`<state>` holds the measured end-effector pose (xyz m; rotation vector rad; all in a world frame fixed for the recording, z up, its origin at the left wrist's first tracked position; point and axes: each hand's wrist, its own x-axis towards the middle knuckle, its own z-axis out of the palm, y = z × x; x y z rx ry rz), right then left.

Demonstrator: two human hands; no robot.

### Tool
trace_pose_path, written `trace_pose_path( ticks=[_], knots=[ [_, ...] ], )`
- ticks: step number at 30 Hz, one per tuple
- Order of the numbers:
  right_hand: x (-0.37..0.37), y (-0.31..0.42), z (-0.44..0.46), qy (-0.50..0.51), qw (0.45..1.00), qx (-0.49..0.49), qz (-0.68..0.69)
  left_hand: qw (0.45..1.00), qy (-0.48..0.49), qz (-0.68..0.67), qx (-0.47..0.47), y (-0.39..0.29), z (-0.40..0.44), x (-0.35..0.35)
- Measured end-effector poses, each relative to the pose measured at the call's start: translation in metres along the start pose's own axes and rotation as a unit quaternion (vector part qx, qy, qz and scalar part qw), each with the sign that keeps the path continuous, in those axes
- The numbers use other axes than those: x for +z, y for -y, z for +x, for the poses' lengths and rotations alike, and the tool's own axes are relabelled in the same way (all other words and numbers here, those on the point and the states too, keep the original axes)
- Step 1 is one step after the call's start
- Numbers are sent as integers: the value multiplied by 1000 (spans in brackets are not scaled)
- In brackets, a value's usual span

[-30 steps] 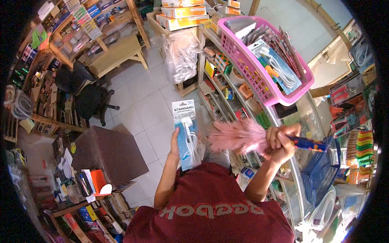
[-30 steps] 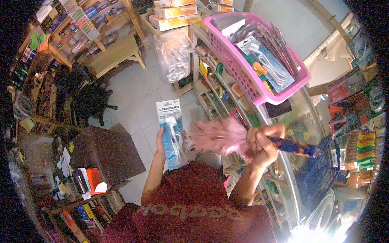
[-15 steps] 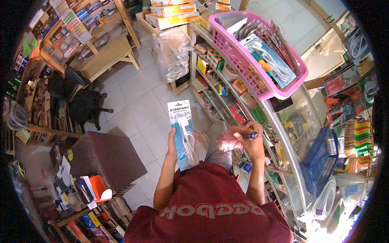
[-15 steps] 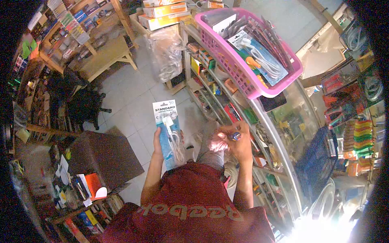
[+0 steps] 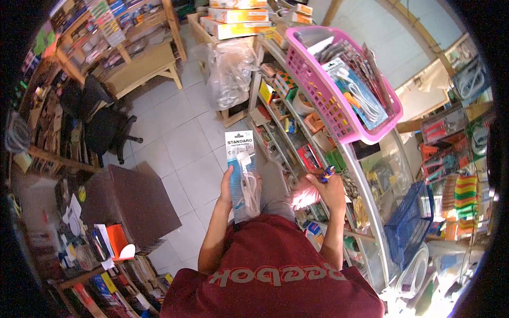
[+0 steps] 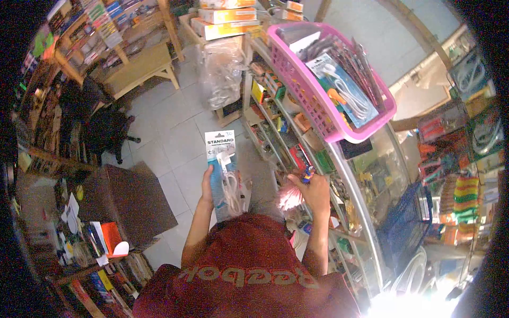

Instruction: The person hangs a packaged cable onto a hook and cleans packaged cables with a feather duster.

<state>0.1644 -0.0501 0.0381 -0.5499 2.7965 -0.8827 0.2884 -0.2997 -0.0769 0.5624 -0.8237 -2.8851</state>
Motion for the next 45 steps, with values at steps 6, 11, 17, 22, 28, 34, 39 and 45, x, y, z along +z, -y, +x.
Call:
trace_pose_path(
  ticks=[6,11,17,22,28,34,39,45],
  knots=[
    [16,16,24,46,996,-1,-79,999,-30,-34,11,-10,-23,1],
    [42,22,32,54,994,-85,31,997,-71,-3,28,-22,-29,17],
    [59,31,18,178,945,-51,269,998,-29,33,42,-26,-17,0],
    [75,20,1,236,942,-28,238,999,-35,11,19,-15,13,-12],
    [99,-18,-24,249,921,14,299,998,42,20,-37,4,60,11],
    [86,-35,-56,219,751,-42,621,988,117,14,-98,12,68,39],
    [89,-42,-59,202,671,-9,714,990,78,-27,-119,28,69,30],
    [111,-88,-43,254,556,130,781,989,80,-22,-125,14,58,37]
  ],
)
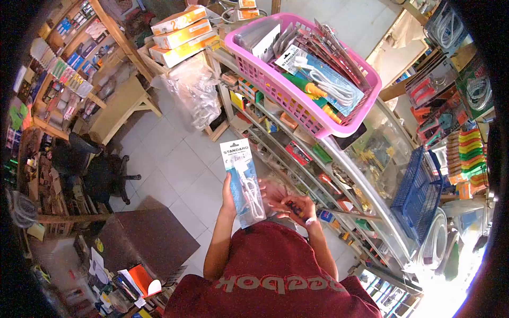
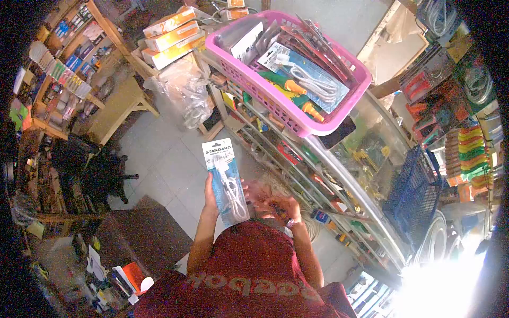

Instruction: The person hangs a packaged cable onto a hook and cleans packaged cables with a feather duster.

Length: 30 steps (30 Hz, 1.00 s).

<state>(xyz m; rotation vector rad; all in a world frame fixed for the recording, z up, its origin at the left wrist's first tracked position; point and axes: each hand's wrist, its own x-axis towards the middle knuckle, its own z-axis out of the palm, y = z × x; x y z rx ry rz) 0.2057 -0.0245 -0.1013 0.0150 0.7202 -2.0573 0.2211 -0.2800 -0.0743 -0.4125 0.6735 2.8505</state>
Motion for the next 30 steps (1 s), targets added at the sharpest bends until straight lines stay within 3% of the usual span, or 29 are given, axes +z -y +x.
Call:
trace_pose_path(
  ticks=[1,5,6,9,12,16,20,23,27,28,30],
  knots=[
    [-17,0,3,-38,998,52,-2,1000,-4,-15,-3,-1,-1,0],
    [-45,-7,10,-195,951,113,-211,1000,-14,18,15,-7,-2,5],
    [-44,-6,10,-221,947,113,-201,999,-10,24,21,-8,-1,7],
    [-74,-15,11,-208,948,61,-231,999,-8,30,33,-8,2,14],
    [-96,-8,12,-172,926,108,-317,999,-12,29,37,-7,7,27],
    [-104,-3,21,-130,920,73,-363,998,-23,35,47,0,12,40],
    [-14,37,19,-140,921,3,-364,996,-47,7,70,4,10,46],
    [6,48,21,-101,950,-42,-291,988,-109,33,104,3,2,49],
    [-37,39,44,4,958,52,-283,970,-147,69,182,-2,-12,56],
    [-46,30,47,-4,949,13,-315,967,-142,79,194,-5,-15,56],
    [-30,42,40,-79,945,55,-314,964,-132,83,214,-7,-19,52]
  ],
)
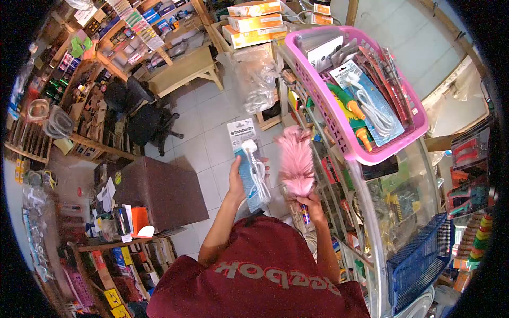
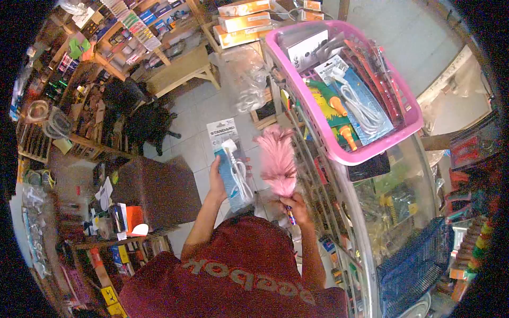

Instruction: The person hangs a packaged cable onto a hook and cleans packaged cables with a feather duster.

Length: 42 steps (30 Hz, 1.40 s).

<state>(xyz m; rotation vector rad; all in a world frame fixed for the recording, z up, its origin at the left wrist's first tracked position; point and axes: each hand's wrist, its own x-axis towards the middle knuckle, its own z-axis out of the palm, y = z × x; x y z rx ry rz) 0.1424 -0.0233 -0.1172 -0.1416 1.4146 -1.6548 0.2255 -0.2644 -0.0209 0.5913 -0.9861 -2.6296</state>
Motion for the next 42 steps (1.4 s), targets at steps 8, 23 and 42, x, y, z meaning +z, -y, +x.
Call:
trace_pose_path(
  ticks=[8,23,42],
  knots=[
    [48,2,11,-126,900,-332,-252,999,0,-42,15,-4,35,-5],
    [108,30,24,-241,860,-282,-351,995,86,-54,24,-15,53,-34],
    [113,18,49,-176,727,-371,-551,995,-64,-25,71,-28,33,-43]
  ],
)
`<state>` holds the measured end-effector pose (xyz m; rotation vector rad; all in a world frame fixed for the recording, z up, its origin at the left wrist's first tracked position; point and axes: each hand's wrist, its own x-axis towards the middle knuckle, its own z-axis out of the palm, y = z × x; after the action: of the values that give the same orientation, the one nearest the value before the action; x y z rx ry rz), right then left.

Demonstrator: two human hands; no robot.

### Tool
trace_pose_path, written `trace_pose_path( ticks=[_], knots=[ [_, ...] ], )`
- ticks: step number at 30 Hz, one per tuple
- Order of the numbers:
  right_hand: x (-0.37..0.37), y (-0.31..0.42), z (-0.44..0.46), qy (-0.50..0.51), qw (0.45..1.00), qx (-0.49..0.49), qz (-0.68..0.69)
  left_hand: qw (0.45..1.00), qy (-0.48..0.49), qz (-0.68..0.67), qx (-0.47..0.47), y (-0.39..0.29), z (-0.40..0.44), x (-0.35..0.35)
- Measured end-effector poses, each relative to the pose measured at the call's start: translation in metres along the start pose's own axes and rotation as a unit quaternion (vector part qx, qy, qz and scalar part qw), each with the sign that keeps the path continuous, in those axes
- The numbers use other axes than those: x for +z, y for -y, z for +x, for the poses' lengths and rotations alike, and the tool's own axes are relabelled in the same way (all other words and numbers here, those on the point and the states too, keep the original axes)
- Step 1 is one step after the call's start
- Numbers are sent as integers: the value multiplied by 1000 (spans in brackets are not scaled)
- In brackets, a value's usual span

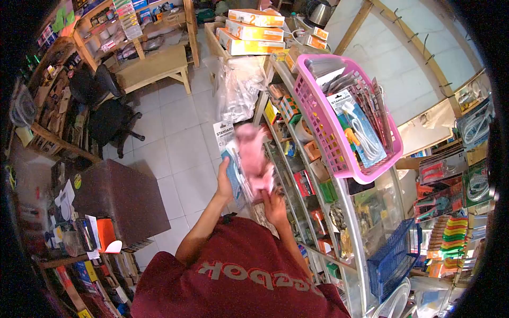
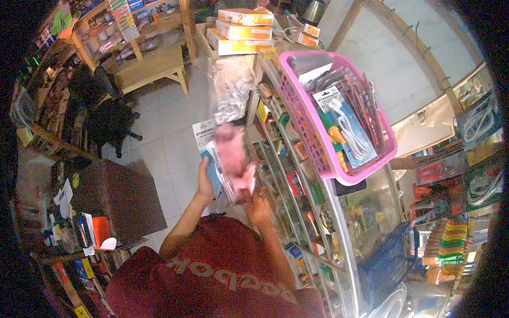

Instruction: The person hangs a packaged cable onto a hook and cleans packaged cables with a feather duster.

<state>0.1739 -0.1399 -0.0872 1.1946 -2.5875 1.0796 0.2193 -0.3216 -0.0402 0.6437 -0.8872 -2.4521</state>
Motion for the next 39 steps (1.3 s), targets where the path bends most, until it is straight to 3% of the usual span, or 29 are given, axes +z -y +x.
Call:
trace_pose_path(
  ticks=[3,4,7,8,11,15,16,19,20,23,24,27,30,32,33,34,35,37,39],
  knots=[
    [-11,2,-3,41,992,114,38,999,9,-35,-15,-3,-1,6],
    [-6,-3,-11,-19,1000,18,-6,999,-12,-36,-3,-4,-3,8],
    [-18,15,-13,103,983,107,110,999,-35,-33,8,0,-6,6],
    [-10,3,-23,129,990,51,35,999,-21,-30,-1,3,-2,-5],
    [-11,19,-19,64,964,223,127,999,-10,-33,12,-2,-2,-3],
    [-26,30,-33,195,962,157,107,998,-44,-36,32,-1,-4,-8],
    [-27,35,-34,151,974,127,110,997,-59,-34,37,4,0,-15],
    [-13,23,-38,144,986,55,-72,998,50,-29,16,4,6,-33],
    [-15,21,-37,194,949,243,48,999,23,-31,29,7,7,-34],
    [-22,20,-49,206,941,225,148,997,-42,-36,48,-14,-11,1],
    [-15,20,-49,100,972,140,162,997,-51,-40,44,-20,-14,11],
    [-1,0,-56,12,999,-49,17,997,-35,-50,44,-11,-8,-9],
    [-26,23,-53,87,977,104,167,995,14,-92,40,0,6,-37],
    [-33,34,-57,79,931,177,310,991,-71,-114,18,-9,7,-11],
    [-26,19,-62,203,914,215,278,991,-79,-105,37,-15,4,5],
    [-17,10,-68,85,981,57,165,990,-91,-96,58,-19,1,15],
    [-6,2,-75,-28,994,-103,35,993,-85,-63,57,-20,0,15],
    [30,-27,-109,20,999,32,-16,998,-36,-34,39,-22,4,0],
    [22,-29,-105,70,991,111,16,998,41,-36,-3,-20,11,-16]
  ],
)
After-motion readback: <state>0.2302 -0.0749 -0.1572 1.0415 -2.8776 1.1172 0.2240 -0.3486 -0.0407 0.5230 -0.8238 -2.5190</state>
